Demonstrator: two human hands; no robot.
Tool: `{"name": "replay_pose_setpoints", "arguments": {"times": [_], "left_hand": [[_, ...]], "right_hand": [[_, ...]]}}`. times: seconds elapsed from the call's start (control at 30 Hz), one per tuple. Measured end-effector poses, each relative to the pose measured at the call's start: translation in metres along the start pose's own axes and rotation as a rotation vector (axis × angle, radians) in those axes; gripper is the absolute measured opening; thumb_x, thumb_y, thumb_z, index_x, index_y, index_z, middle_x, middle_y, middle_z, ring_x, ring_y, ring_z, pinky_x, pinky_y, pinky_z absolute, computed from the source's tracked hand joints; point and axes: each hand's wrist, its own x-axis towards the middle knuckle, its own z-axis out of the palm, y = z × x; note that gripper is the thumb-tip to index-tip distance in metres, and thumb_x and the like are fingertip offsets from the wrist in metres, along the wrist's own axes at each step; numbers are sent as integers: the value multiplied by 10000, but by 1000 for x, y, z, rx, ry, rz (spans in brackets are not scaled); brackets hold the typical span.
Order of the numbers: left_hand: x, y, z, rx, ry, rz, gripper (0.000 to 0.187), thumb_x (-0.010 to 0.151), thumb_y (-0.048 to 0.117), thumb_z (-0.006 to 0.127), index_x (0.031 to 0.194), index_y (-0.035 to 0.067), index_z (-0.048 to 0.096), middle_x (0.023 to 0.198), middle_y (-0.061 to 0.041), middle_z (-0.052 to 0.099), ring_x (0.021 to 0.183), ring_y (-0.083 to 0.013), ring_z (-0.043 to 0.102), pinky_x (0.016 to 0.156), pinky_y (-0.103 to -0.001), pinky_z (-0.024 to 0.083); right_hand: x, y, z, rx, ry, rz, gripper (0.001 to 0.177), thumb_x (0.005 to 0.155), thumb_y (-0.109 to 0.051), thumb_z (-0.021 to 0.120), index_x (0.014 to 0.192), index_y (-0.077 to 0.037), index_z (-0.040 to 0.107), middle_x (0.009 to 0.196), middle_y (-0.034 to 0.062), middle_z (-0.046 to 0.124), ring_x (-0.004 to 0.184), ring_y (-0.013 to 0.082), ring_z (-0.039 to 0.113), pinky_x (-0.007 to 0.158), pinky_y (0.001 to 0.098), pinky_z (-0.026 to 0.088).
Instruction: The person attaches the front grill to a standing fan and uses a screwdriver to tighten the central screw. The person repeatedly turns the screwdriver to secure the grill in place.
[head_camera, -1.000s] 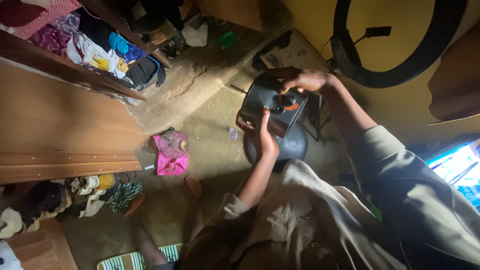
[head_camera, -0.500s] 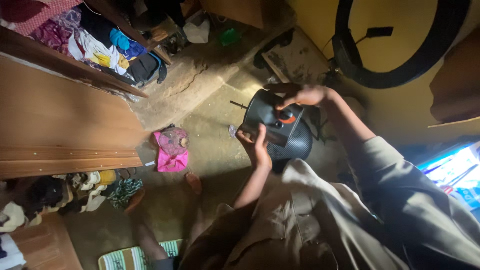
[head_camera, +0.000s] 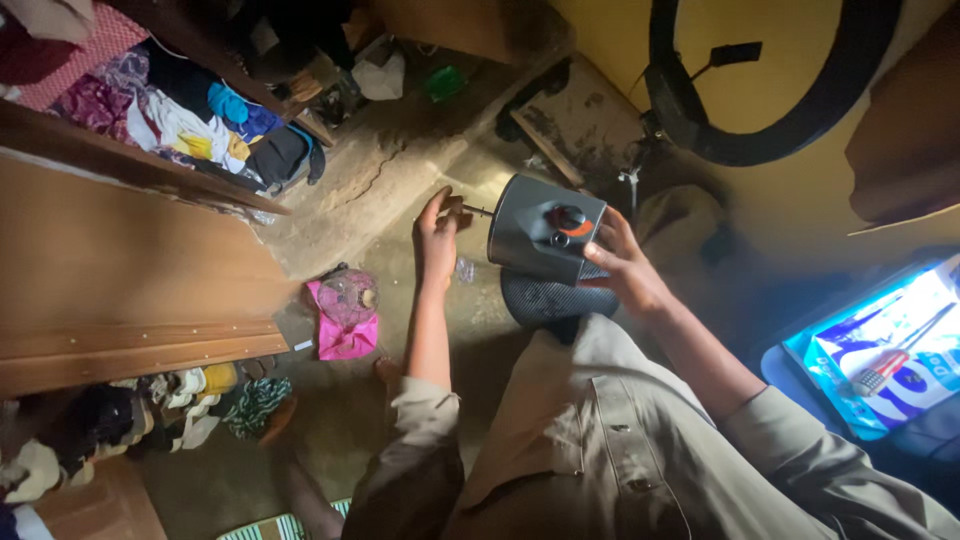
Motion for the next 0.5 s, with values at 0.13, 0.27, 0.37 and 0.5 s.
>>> {"name": "replay_pose_setpoints", "arguments": {"times": [0.13, 0.27, 0.37, 0.5], "left_hand": [[16, -9, 0, -165, -69, -302, 524, 878, -112, 464, 1369, 68, 507, 1166, -198, 661, 834, -286, 739, 738, -405, 652], [23, -20, 0, -386, -113, -367, 290, 905, -100, 441, 1127, -20, 610, 1011, -247, 722, 816, -324, 759, 750, -433, 668], [28, -23, 2, -502, -56, -408, 190, 921, -61, 445, 1010, -26, 610, 926, -264, 739, 774, -343, 758, 731, -449, 660], [6, -31, 2, -533, 25, -362, 178, 881, -98, 457, 974, -48, 601, 953, -313, 694, 824, -384, 753, 786, -493, 674]], "right_hand": [[0, 5, 3, 128, -18, 29, 1078, 765, -446, 759, 1617, -216, 139, 1618, 135, 310, 1425, 359, 406, 975, 626, 489], [5, 7, -2, 393, -166, 56, 893, 868, -435, 703, 1609, -176, 277, 1558, 170, 401, 1388, 366, 440, 1030, 604, 454], [15, 6, 0, 444, -218, 71, 785, 897, -471, 636, 1573, -179, 363, 1543, 126, 425, 1368, 325, 444, 1040, 586, 424], [21, 6, 3, 343, -145, 124, 701, 896, -442, 599, 1526, -197, 410, 1526, 119, 431, 1354, 297, 461, 1080, 604, 427]]}}
